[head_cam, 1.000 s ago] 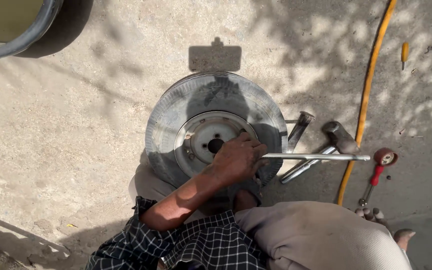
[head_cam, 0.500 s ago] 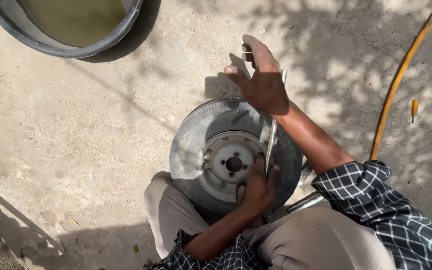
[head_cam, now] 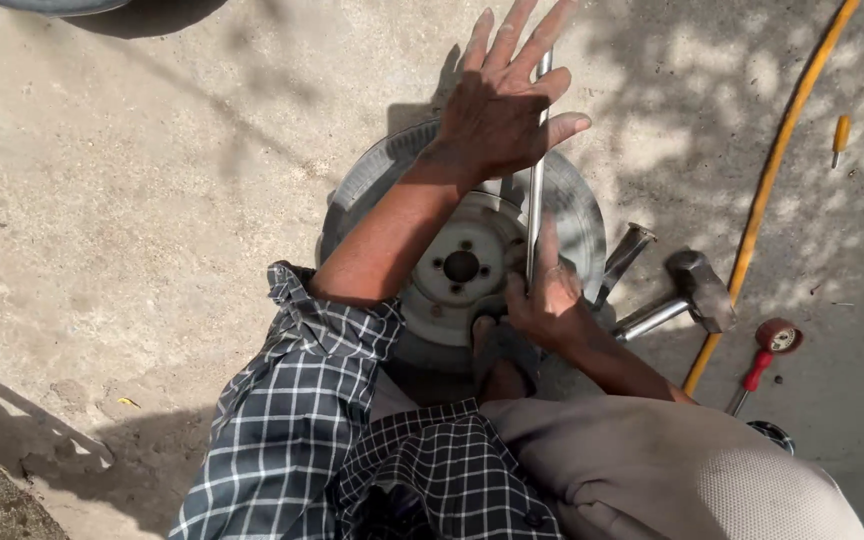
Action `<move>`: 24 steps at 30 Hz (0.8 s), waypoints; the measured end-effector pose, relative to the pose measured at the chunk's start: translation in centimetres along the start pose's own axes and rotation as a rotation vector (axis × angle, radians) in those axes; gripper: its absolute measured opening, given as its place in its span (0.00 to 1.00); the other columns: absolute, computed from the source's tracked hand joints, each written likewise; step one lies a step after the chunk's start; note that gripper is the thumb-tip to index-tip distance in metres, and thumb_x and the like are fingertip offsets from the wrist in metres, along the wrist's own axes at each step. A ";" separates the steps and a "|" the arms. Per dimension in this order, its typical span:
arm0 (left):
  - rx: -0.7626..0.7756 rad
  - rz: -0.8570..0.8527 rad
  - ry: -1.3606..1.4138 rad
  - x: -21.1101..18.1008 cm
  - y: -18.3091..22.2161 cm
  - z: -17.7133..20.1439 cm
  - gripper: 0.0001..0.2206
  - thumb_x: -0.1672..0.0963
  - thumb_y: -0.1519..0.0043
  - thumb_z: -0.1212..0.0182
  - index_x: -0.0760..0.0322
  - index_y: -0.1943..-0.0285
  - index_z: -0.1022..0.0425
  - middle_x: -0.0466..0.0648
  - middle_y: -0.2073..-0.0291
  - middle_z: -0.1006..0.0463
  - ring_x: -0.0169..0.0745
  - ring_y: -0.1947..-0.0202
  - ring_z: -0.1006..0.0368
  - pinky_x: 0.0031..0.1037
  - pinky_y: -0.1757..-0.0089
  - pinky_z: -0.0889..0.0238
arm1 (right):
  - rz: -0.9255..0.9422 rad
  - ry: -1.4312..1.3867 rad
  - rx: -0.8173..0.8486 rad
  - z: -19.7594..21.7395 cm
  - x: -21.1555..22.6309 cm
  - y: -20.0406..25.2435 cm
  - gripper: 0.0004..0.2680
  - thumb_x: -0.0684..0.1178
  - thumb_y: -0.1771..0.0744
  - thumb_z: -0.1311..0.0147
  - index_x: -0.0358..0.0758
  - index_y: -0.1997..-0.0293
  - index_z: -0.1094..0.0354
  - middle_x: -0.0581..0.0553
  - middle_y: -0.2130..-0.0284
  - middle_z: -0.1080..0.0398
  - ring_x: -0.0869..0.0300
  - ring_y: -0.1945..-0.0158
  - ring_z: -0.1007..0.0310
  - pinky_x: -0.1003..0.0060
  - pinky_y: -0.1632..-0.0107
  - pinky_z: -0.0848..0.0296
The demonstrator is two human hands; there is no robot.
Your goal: Replacing or repairing a tire on a wheel rim using a hammer and tire levers.
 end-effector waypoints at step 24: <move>0.242 0.744 0.677 -7.8 31.0 -5.9 0.18 0.49 0.34 0.42 0.70 0.62 0.27 0.64 0.78 0.24 0.60 0.76 0.24 0.44 0.70 0.34 | 0.291 0.671 -0.190 10.3 7.7 2.6 0.34 0.51 0.42 0.37 0.40 0.29 0.48 0.31 0.38 0.41 0.37 0.37 0.34 0.36 0.37 0.32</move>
Point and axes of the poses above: each hand's wrist, its own y-axis away from the middle knuckle, its own z-axis out of the back of the hand, x = y × z, the point moved 9 cm from there along -y, towards the middle knuckle
